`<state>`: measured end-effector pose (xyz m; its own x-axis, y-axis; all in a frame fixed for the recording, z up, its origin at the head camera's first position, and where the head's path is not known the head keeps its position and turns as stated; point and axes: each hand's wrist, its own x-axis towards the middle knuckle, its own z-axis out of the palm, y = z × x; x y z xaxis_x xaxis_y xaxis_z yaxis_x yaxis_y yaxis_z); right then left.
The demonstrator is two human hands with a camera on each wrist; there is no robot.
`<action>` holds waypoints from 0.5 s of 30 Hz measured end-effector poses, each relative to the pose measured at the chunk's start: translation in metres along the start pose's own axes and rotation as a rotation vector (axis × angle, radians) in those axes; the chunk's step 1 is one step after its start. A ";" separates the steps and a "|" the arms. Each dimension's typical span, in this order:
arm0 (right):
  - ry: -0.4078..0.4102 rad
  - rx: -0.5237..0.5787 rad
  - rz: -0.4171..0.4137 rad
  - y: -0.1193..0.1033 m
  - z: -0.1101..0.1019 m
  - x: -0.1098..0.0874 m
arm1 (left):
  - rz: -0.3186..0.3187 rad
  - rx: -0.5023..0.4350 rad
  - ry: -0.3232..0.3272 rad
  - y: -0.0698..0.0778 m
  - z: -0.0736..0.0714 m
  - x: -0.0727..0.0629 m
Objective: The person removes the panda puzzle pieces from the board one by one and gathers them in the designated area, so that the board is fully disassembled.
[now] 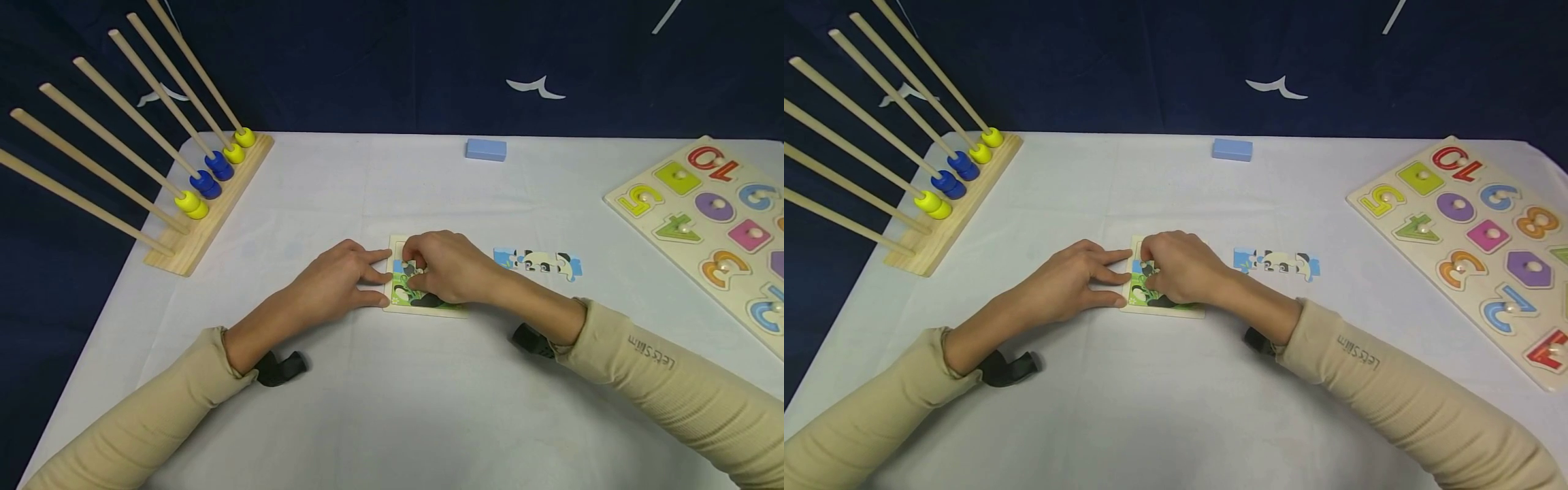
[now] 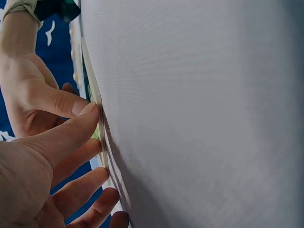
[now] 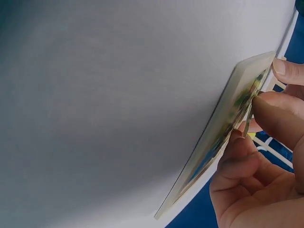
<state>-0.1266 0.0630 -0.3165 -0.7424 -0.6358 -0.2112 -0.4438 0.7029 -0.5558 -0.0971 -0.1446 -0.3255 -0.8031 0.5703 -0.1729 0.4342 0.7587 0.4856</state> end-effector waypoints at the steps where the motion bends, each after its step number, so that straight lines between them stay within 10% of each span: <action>1: 0.005 -0.009 -0.006 0.000 0.000 0.000 | 0.000 -0.001 0.001 0.000 0.000 0.000; 15: 0.055 -0.062 -0.070 -0.004 -0.003 -0.005 | -0.012 0.013 -0.010 0.002 -0.001 0.000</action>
<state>-0.1227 0.0643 -0.3107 -0.7344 -0.6665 -0.1282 -0.5243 0.6771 -0.5165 -0.0964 -0.1437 -0.3236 -0.8042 0.5642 -0.1869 0.4302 0.7695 0.4721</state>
